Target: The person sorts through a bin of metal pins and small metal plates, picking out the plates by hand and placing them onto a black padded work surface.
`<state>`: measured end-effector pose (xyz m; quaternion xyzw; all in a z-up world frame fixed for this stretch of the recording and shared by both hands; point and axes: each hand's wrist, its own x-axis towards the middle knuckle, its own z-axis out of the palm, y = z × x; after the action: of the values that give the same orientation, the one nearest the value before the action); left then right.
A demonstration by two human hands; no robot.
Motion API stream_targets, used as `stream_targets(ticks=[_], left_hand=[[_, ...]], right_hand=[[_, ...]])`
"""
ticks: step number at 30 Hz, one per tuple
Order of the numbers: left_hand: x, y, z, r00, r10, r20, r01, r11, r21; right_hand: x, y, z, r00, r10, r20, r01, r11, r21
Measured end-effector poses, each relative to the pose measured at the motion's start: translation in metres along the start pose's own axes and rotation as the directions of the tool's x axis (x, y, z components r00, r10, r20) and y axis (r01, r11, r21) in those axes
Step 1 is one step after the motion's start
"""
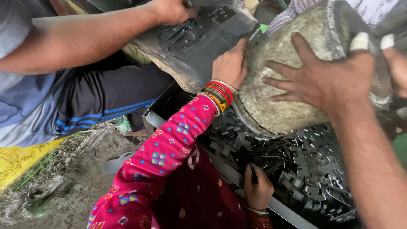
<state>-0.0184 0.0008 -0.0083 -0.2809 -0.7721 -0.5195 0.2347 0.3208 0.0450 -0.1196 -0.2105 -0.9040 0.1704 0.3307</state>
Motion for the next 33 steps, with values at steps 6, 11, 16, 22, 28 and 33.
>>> stream_targets(ticks=[6, 11, 16, 22, 28, 33], left_hand=[[0.030, -0.064, 0.013, 1.000, 0.019, 0.011, -0.022, 0.855, 0.518], [0.027, -0.095, 0.022, 0.988, -0.140, 0.064, 0.047, 0.673, 0.739], [0.025, -0.035, 0.035, 0.987, 0.088, -0.138, 0.047, 0.656, 0.753], [-0.017, 0.017, 0.038, 0.937, -0.088, 0.338, -0.074, 0.897, 0.437], [-0.054, 0.018, 0.058, 0.756, 0.006, 0.655, -0.229, 0.939, 0.255], [-0.115, 0.041, 0.084, 0.545, 0.183, 0.818, -0.397, 0.916, 0.059]], right_hand=[[0.000, 0.007, 0.002, 0.998, 0.046, 0.045, -0.044, 0.998, -0.049], [0.000, 0.003, 0.003, 1.000, 0.017, -0.009, -0.018, 0.997, -0.075], [0.000, -0.001, 0.000, 0.999, 0.037, 0.003, -0.037, 0.998, -0.057], [0.001, -0.004, -0.002, 1.000, 0.015, -0.024, -0.015, 1.000, 0.019], [-0.001, -0.002, -0.001, 1.000, 0.017, -0.008, -0.017, 1.000, -0.015], [0.001, -0.004, -0.002, 0.999, 0.036, -0.024, -0.035, 0.998, 0.056]])
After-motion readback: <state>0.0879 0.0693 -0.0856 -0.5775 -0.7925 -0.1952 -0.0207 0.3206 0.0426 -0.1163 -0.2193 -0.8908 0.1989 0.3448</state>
